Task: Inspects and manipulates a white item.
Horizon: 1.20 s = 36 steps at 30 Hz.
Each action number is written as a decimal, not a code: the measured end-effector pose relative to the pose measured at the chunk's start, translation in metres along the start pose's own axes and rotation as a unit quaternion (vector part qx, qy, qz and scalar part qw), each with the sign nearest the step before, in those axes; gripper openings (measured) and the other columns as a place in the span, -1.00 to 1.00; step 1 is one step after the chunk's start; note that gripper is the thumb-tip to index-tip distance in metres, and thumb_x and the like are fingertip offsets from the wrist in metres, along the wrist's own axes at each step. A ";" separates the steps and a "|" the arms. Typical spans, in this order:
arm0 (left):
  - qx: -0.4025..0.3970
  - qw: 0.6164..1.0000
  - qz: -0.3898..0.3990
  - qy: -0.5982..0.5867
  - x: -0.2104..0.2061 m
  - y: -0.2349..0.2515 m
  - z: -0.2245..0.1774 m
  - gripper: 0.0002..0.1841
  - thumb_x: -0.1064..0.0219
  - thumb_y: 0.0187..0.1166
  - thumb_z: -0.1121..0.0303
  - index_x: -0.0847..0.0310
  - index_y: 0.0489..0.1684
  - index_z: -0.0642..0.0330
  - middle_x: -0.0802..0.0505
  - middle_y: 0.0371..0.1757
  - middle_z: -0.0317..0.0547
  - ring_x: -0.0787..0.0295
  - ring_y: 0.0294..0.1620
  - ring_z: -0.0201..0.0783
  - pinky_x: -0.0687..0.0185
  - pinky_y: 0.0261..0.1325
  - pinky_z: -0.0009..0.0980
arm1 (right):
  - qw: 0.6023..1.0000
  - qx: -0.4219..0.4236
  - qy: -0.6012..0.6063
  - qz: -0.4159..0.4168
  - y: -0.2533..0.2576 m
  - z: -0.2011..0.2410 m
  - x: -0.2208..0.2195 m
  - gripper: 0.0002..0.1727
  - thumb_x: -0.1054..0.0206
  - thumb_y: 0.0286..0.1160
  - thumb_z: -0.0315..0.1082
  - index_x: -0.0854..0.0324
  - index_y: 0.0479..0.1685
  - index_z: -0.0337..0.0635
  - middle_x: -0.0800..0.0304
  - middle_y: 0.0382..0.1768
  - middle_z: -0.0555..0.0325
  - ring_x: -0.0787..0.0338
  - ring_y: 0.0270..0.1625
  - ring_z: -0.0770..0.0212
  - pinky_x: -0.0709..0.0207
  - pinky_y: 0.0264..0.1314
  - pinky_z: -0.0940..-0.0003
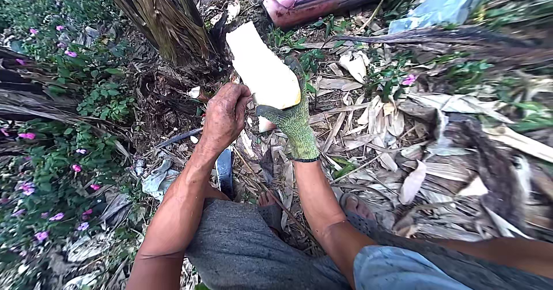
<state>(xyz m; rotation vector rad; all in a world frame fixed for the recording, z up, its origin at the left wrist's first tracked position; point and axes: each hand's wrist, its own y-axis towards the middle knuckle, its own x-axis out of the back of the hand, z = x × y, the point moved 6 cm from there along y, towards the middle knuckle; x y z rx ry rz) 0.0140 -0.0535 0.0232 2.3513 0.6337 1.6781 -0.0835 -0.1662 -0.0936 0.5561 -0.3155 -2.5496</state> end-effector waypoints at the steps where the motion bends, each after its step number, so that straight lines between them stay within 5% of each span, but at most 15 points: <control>1: 0.006 1.000 0.008 -0.006 -0.001 -0.001 0.000 -0.92 -0.36 0.61 0.52 -0.72 -0.09 0.32 -0.80 -0.17 -0.02 -0.78 -0.20 -0.25 -0.75 -0.05 -0.35 | 1.000 0.011 -0.011 -0.002 0.001 0.002 0.002 0.13 -0.86 -0.22 -0.19 -0.33 0.54 -0.42 -0.79 0.25 0.05 -0.81 0.26 0.31 -0.73 0.42 0.31; 4: 0.032 0.995 0.037 -0.085 -0.004 -0.004 0.002 -0.92 -0.37 0.63 0.47 -0.69 -0.07 0.28 -0.79 -0.19 -0.11 -0.76 -0.25 -0.35 -0.77 -0.10 -0.42 | 0.997 0.071 -0.028 0.006 0.004 0.005 0.005 0.33 -0.90 -0.29 -0.16 -0.15 0.68 -0.47 -0.65 0.42 -0.10 -0.72 0.43 0.23 -0.62 0.57 0.28; 8: 0.037 0.979 0.109 -0.169 0.001 -0.003 -0.004 -0.88 -0.34 0.67 0.38 -0.73 -0.12 0.24 -0.81 -0.25 -0.21 -0.76 -0.30 -0.43 -0.79 -0.13 -0.46 | 0.994 0.093 -0.049 0.008 0.004 -0.001 0.010 0.36 -0.87 -0.24 -0.12 -0.09 0.73 -0.45 -0.57 0.50 -0.16 -0.66 0.49 0.22 -0.57 0.61 0.27; 12: 0.142 0.979 0.108 -0.099 0.003 -0.005 0.020 -0.55 -0.18 0.80 0.05 -0.78 -0.46 0.13 -0.81 -0.50 -0.30 -0.71 -0.50 -0.44 -0.65 -0.35 -0.38 | 0.995 0.103 -0.013 -0.001 0.003 -0.001 0.008 0.35 -0.88 -0.27 -0.14 -0.11 0.68 -0.54 -0.60 0.44 -0.24 -0.70 0.44 0.08 -0.64 0.56 0.18; 13: 0.201 0.968 0.085 -0.123 0.001 -0.004 0.031 -0.55 -0.20 0.77 -0.01 -0.78 -0.40 0.14 -0.85 -0.46 -0.27 -0.79 -0.43 -0.42 -0.71 -0.27 -0.33 | 0.997 0.072 -0.037 0.003 0.005 0.013 0.007 0.30 -0.87 -0.31 -0.20 -0.17 0.62 -0.58 -0.64 0.38 -0.20 -0.72 0.40 0.14 -0.65 0.52 0.25; 15: 0.295 0.924 0.045 -0.240 -0.003 -0.003 0.042 -0.63 -0.24 0.75 0.05 -0.73 0.01 0.22 -0.90 -0.17 -0.15 -0.86 -0.17 -0.34 -0.78 -0.05 -0.32 | 0.974 -0.163 -0.143 0.063 0.016 0.061 0.003 0.17 -0.85 -0.23 -0.43 -0.23 0.62 -0.36 -0.66 0.38 0.18 -0.65 0.39 0.47 -0.50 0.54 0.47; 17: 0.331 0.872 0.028 -0.360 -0.008 -0.001 0.046 -0.55 -0.21 0.76 0.07 -0.60 0.37 0.23 -0.87 0.12 -0.07 -0.83 0.08 -0.25 -0.77 0.09 -0.26 | 0.992 0.068 -0.106 0.009 0.002 0.033 0.003 0.28 -0.87 -0.29 -0.21 -0.20 0.64 -0.52 -0.64 0.40 -0.18 -0.72 0.40 0.17 -0.64 0.51 0.28; 19: 0.322 0.849 0.013 -0.418 -0.011 0.001 0.048 -0.55 -0.19 0.73 0.08 -0.59 0.38 0.21 -0.85 0.12 -0.10 -0.81 0.13 -0.24 -0.77 0.11 -0.22 | 0.983 0.155 -0.095 0.013 -0.004 0.012 0.001 0.39 -0.86 -0.21 0.00 -0.07 0.76 -0.38 -0.46 0.57 -0.25 -0.60 0.56 0.05 -0.54 0.64 0.11; 23: 0.295 0.852 -0.015 -0.433 -0.007 0.003 0.045 -0.76 -0.23 0.67 0.23 -0.69 0.06 0.15 -0.85 -0.08 -0.22 -0.80 -0.03 -0.33 -0.78 0.05 -0.25 | 0.982 0.162 -0.092 0.018 -0.003 0.017 -0.006 0.40 -0.88 -0.33 0.06 -0.18 0.71 -0.40 -0.44 0.59 -0.31 -0.53 0.62 -0.01 -0.45 0.72 0.03; 31: 0.295 0.868 -0.054 -0.396 0.004 -0.003 0.048 -0.75 -0.16 0.53 0.37 -0.73 -0.03 0.21 -0.86 -0.17 -0.24 -0.81 -0.09 -0.40 -0.75 0.10 -0.31 | 0.974 0.193 -0.110 0.032 -0.006 0.016 -0.013 0.28 -0.80 -0.22 0.19 -0.30 0.65 -0.33 -0.47 0.58 -0.30 -0.47 0.67 -0.07 -0.36 0.76 -0.06; 36: 0.306 0.876 -0.076 -0.364 0.005 -0.004 0.052 -0.78 -0.19 0.40 0.36 -0.69 -0.12 0.19 -0.76 -0.38 -0.35 -0.69 -0.31 -0.50 -0.63 -0.10 -0.43 | 0.972 0.201 -0.116 0.046 -0.008 0.016 -0.018 0.24 -0.76 -0.15 0.21 -0.31 0.66 -0.28 -0.47 0.60 -0.26 -0.45 0.69 -0.04 -0.32 0.79 -0.05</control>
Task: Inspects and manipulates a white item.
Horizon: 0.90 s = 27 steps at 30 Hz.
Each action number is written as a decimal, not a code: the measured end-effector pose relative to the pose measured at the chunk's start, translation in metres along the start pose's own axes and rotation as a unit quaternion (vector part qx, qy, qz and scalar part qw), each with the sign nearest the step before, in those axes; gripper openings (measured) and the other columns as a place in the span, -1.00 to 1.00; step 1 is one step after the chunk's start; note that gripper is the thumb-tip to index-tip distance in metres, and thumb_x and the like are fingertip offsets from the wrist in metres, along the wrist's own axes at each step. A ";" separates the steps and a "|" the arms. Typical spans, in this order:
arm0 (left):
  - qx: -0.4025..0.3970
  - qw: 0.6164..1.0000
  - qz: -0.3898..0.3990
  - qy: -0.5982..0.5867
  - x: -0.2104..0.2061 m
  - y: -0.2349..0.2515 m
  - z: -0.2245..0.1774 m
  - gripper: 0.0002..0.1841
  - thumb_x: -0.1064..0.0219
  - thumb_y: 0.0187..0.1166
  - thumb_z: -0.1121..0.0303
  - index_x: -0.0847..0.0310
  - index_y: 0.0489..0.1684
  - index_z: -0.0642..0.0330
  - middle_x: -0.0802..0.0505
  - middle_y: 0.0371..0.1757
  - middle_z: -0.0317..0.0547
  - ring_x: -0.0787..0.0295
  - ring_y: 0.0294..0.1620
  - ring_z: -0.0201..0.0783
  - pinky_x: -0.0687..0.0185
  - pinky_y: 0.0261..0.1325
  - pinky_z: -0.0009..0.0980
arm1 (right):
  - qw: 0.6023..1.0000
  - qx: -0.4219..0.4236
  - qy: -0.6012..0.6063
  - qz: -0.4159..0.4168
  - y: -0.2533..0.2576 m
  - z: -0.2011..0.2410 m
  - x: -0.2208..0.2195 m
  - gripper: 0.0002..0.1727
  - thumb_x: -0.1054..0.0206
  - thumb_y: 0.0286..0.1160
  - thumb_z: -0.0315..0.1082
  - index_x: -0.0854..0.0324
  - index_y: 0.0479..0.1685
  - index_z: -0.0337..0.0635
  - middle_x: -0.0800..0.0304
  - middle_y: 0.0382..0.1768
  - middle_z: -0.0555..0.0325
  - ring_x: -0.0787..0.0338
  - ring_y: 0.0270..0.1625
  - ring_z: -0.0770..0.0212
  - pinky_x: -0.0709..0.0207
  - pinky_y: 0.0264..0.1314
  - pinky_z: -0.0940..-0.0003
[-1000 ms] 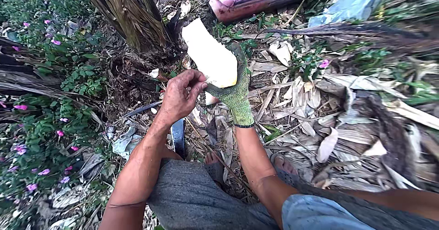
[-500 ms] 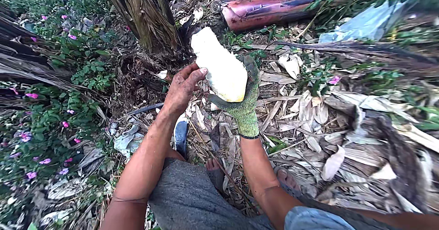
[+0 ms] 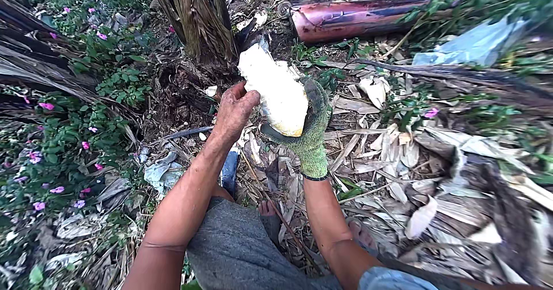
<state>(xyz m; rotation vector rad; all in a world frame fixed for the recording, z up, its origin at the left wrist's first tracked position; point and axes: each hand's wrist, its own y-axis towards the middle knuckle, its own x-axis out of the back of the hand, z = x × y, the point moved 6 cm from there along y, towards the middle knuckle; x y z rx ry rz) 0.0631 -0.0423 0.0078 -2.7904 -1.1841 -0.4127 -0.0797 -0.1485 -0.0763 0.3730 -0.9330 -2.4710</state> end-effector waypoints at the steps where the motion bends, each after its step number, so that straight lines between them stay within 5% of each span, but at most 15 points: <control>1: -0.002 1.000 0.003 0.002 0.001 0.000 0.000 -0.76 -0.20 0.40 0.36 -0.70 -0.10 0.20 -0.77 -0.36 -0.34 -0.70 -0.29 -0.49 -0.64 -0.09 -0.42 | 1.000 -0.007 0.006 0.000 0.000 0.000 -0.001 0.26 -0.79 -0.19 0.18 -0.30 0.66 -0.29 -0.46 0.60 -0.27 -0.45 0.69 -0.03 -0.33 0.78 -0.03; 5: -0.009 1.000 -0.007 0.007 0.002 -0.001 -0.001 -0.76 -0.11 0.45 0.38 -0.68 -0.11 0.19 -0.73 -0.36 -0.37 -0.66 -0.30 -0.51 -0.61 -0.08 -0.43 | 1.000 -0.002 0.009 -0.003 0.001 0.000 -0.002 0.28 -0.79 -0.21 0.21 -0.30 0.65 -0.32 -0.46 0.59 -0.30 -0.46 0.68 -0.04 -0.34 0.77 -0.02; 9: -0.003 0.999 0.021 -0.050 0.001 0.000 0.005 -0.63 -0.02 0.64 0.27 -0.64 0.15 0.28 -0.82 0.01 -0.17 -0.76 0.05 -0.36 -0.72 0.16 -0.25 | 1.000 -0.012 0.022 -0.003 0.003 0.002 0.000 0.29 -0.81 -0.22 0.14 -0.27 0.65 -0.36 -0.46 0.59 -0.30 -0.47 0.68 -0.02 -0.36 0.77 0.01; 18: 0.001 0.999 -0.015 -0.041 0.000 0.000 0.006 -0.71 -0.10 0.50 0.38 -0.65 0.03 0.27 -0.81 -0.19 -0.21 -0.77 -0.13 -0.41 -0.71 0.06 -0.32 | 1.000 -0.011 -0.003 0.001 0.000 0.002 -0.002 0.25 -0.77 -0.20 0.22 -0.36 0.61 -0.36 -0.50 0.56 -0.32 -0.48 0.67 -0.08 -0.34 0.77 -0.07; 21: -0.009 0.999 -0.018 -0.027 0.000 0.000 0.005 -0.67 -0.17 0.47 0.41 -0.65 0.14 0.32 -0.85 -0.17 -0.17 -0.79 -0.11 -0.40 -0.72 0.09 -0.34 | 0.999 -0.027 0.028 0.001 -0.001 0.000 -0.002 0.32 -0.78 -0.21 0.22 -0.26 0.65 -0.40 -0.44 0.59 -0.33 -0.46 0.68 -0.04 -0.35 0.78 0.00; 27: -0.040 0.998 -0.006 0.037 0.004 -0.006 -0.009 -0.79 -0.21 0.52 0.46 -0.71 -0.02 0.22 -0.86 -0.25 -0.24 -0.77 -0.23 -0.43 -0.70 -0.09 -0.43 | 0.989 -0.111 0.100 0.004 -0.005 -0.005 -0.002 0.46 -0.90 -0.37 0.01 -0.07 0.72 -0.47 -0.59 0.48 -0.17 -0.67 0.49 0.12 -0.60 0.61 0.16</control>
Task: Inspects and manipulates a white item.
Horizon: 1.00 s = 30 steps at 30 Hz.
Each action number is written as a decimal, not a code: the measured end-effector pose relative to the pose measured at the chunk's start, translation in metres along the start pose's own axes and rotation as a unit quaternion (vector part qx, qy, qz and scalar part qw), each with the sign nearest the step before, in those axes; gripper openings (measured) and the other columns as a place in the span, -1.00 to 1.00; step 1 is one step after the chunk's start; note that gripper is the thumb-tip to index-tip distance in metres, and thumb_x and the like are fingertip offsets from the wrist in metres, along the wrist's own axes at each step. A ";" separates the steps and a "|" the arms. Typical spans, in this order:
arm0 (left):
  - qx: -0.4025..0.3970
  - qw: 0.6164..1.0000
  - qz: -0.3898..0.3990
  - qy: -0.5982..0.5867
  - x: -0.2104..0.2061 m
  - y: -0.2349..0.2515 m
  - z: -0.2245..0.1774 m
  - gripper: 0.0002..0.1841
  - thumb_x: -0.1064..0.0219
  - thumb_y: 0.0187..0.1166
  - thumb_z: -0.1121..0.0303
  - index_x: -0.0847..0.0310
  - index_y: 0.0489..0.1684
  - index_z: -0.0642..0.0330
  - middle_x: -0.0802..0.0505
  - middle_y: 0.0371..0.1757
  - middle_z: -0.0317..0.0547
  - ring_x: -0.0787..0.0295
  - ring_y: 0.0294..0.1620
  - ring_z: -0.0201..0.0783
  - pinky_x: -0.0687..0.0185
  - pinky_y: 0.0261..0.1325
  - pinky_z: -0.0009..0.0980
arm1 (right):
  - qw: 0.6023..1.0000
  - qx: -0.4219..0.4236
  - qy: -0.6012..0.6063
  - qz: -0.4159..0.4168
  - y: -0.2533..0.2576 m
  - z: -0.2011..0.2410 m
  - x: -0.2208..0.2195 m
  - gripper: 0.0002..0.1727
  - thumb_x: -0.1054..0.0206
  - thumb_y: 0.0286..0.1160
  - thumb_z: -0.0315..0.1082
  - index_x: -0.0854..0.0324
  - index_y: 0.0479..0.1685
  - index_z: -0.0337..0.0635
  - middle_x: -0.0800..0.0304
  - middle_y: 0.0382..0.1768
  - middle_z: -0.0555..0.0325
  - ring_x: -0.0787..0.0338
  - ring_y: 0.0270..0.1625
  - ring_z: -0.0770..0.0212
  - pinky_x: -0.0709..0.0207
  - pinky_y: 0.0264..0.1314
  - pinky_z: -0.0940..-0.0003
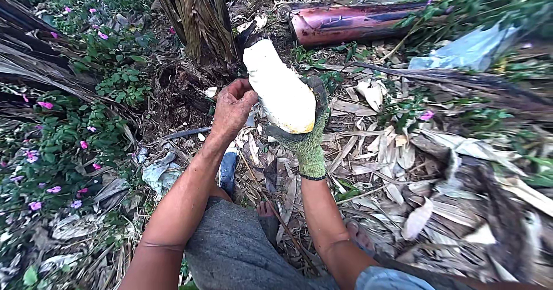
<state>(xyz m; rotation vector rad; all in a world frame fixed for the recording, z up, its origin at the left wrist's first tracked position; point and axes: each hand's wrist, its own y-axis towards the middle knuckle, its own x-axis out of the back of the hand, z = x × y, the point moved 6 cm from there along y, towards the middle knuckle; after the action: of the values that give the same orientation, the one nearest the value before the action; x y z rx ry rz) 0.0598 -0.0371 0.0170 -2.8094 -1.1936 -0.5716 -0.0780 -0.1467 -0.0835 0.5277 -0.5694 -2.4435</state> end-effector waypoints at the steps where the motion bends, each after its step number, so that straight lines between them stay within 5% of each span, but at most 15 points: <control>1: -0.006 1.000 0.007 -0.011 -0.001 0.003 0.000 -0.80 -0.22 0.50 0.48 -0.72 -0.03 0.23 -0.86 -0.26 -0.24 -0.78 -0.21 -0.44 -0.71 -0.04 -0.44 | 1.000 -0.022 0.000 0.001 -0.003 0.000 0.002 0.44 -0.90 -0.35 -0.01 -0.08 0.74 -0.42 -0.61 0.47 -0.09 -0.68 0.47 0.18 -0.61 0.58 0.19; 6: -0.014 0.999 0.031 0.005 -0.004 0.001 -0.007 -0.72 -0.12 0.64 0.32 -0.74 0.03 0.21 -0.86 -0.13 -0.25 -0.76 -0.10 -0.43 -0.68 0.03 -0.43 | 0.993 -0.117 0.012 -0.032 -0.014 -0.014 0.009 0.15 -0.84 -0.33 -0.20 -0.35 0.56 -0.28 -0.78 0.22 0.10 -0.80 0.23 0.30 -0.74 0.31 0.24; 9: 0.017 0.999 0.011 0.039 -0.007 0.001 -0.006 -0.74 -0.36 0.60 0.22 -0.74 0.06 0.19 -0.89 -0.18 -0.26 -0.81 -0.13 -0.45 -0.73 0.05 -0.42 | 0.998 -0.069 0.004 -0.006 -0.009 -0.015 0.008 0.36 -0.88 -0.32 -0.14 -0.12 0.74 -0.31 -0.64 0.42 0.00 -0.71 0.42 0.21 -0.67 0.51 0.20; 12: 0.048 0.999 -0.006 0.001 -0.006 0.003 -0.001 -0.72 -0.42 0.52 0.32 -0.67 0.09 0.23 -0.85 -0.20 -0.23 -0.79 -0.18 -0.44 -0.72 -0.01 -0.44 | 0.993 -0.102 -0.061 0.008 0.002 -0.003 0.004 0.37 -0.89 -0.38 -0.14 -0.13 0.70 -0.33 -0.73 0.27 0.03 -0.77 0.22 0.27 -0.75 0.26 0.19; 17: 0.067 0.997 -0.011 -0.038 -0.002 0.006 0.008 -0.74 -0.36 0.39 0.39 -0.60 0.02 0.19 -0.79 -0.28 -0.25 -0.71 -0.27 -0.42 -0.65 -0.17 -0.45 | 0.997 -0.079 0.016 0.015 -0.005 -0.015 -0.001 0.40 -0.89 -0.37 -0.14 -0.09 0.75 -0.29 -0.65 0.41 0.02 -0.73 0.38 0.23 -0.70 0.46 0.19; 21: 0.062 0.996 -0.032 -0.049 0.001 0.009 0.018 -0.77 -0.33 0.37 0.46 -0.58 -0.04 0.20 -0.76 -0.35 -0.25 -0.67 -0.36 -0.43 -0.58 -0.26 -0.46 | 0.986 -0.147 -0.066 0.047 -0.004 -0.021 -0.005 0.21 -0.84 -0.22 -0.17 -0.24 0.67 -0.24 -0.77 0.23 0.06 -0.79 0.19 0.22 -0.75 0.21 0.09; 24: 0.034 0.997 -0.012 -0.073 0.002 0.010 0.017 -0.61 -0.28 0.37 0.46 -0.54 0.20 0.26 -0.82 -0.13 -0.16 -0.77 -0.15 -0.36 -0.71 -0.07 -0.37 | 0.992 -0.123 -0.003 0.000 -0.013 -0.023 -0.003 0.04 -0.86 -0.39 -0.16 -0.50 0.39 -0.24 -0.85 0.06 0.16 -0.85 0.10 0.33 -0.81 0.17 0.24; 28: 0.000 0.997 0.019 -0.071 0.000 0.010 0.007 -0.52 -0.30 0.35 0.49 -0.49 0.33 0.27 -0.80 0.03 -0.14 -0.77 -0.04 -0.38 -0.73 0.05 -0.41 | 0.985 -0.109 0.131 0.012 -0.012 -0.030 -0.005 0.24 -0.85 -0.25 -0.16 -0.21 0.67 -0.27 -0.73 0.31 0.06 -0.78 0.29 0.21 -0.73 0.39 0.14; 30: -0.009 0.997 0.020 -0.072 0.000 0.010 0.007 -0.56 -0.37 0.33 0.52 -0.51 0.25 0.25 -0.78 -0.04 -0.16 -0.76 -0.10 -0.39 -0.74 -0.02 -0.45 | 0.973 -0.138 0.187 -0.014 -0.015 -0.035 -0.007 0.11 -0.86 -0.27 -0.14 -0.38 0.53 -0.17 -0.80 0.19 0.16 -0.82 0.19 0.26 -0.78 0.28 0.17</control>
<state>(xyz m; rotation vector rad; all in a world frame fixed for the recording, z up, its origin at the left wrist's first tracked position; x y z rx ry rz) 0.0690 -0.0425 0.0120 -2.9265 -1.1573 -0.3860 -0.0630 -0.1409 -0.1186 0.8524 -0.0666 -2.3130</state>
